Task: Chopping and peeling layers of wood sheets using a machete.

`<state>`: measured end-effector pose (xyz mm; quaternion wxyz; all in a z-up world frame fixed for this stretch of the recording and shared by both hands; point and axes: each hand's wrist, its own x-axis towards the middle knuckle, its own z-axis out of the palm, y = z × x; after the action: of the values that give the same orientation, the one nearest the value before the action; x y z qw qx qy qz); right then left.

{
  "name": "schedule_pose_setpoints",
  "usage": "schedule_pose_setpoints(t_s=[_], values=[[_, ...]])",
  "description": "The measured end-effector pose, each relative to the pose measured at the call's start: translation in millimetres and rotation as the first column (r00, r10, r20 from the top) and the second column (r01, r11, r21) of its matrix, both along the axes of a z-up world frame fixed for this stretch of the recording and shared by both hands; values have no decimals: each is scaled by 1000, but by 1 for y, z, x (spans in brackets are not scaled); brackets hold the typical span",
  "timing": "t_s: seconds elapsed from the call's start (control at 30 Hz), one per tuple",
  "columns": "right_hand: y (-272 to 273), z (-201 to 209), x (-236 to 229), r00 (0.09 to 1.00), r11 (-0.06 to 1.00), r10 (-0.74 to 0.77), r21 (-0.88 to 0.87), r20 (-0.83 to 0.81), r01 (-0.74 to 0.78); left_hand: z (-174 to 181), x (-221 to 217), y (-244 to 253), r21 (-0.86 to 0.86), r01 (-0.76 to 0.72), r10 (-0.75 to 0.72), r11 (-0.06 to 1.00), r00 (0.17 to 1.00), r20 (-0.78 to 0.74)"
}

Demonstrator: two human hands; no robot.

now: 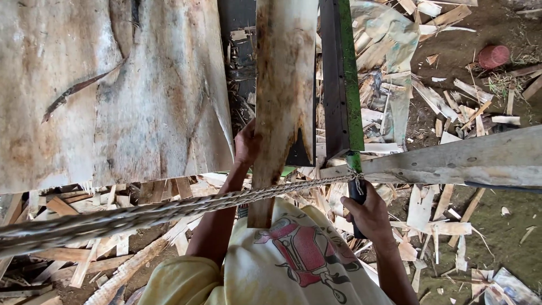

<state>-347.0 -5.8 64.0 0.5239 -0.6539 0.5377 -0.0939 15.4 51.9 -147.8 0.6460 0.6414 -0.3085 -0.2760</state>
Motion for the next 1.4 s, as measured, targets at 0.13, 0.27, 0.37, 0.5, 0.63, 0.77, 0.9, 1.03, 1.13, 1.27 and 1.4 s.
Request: schedule_pose_setpoints(t_s=[0.13,0.27,0.37,0.5,0.63,0.77,0.9,1.03,1.13,1.27,1.4], values=[[0,12,-2,1000,999,-8,-31,29,9,20,-17,-11,84,-112,109,990,993,34],[-1,10,0,1000,999,1,-48,5,-1,31,-14,-25,305,-189,153,933,979,137],[1,-5,0,998,997,10,-78,-58,-15,20,-4,-33,172,-210,170,962,960,222],[0,-25,-5,994,991,46,-118,-102,-58,22,0,-37,148,-197,153,969,952,264],[-3,19,-1,990,998,47,-31,-132,-52,52,-2,-41,411,-185,159,893,982,97],[-7,46,4,986,1000,22,2,-166,-22,-13,8,-54,193,-239,186,952,949,255],[1,-81,-8,998,998,-36,-48,-49,34,-8,6,-55,84,-194,172,978,961,217],[8,-272,-33,979,994,87,-53,-184,-99,-32,-7,-44,346,-256,195,903,960,200],[-13,-270,-10,990,964,137,-229,-12,-136,-29,15,-59,170,-217,212,961,976,49],[1,-142,-2,995,985,-87,144,-53,94,-24,13,-46,96,-175,182,980,981,-66],[-1,-119,2,996,998,-40,46,-83,43,-1,27,-21,-73,-127,104,989,961,-257]])
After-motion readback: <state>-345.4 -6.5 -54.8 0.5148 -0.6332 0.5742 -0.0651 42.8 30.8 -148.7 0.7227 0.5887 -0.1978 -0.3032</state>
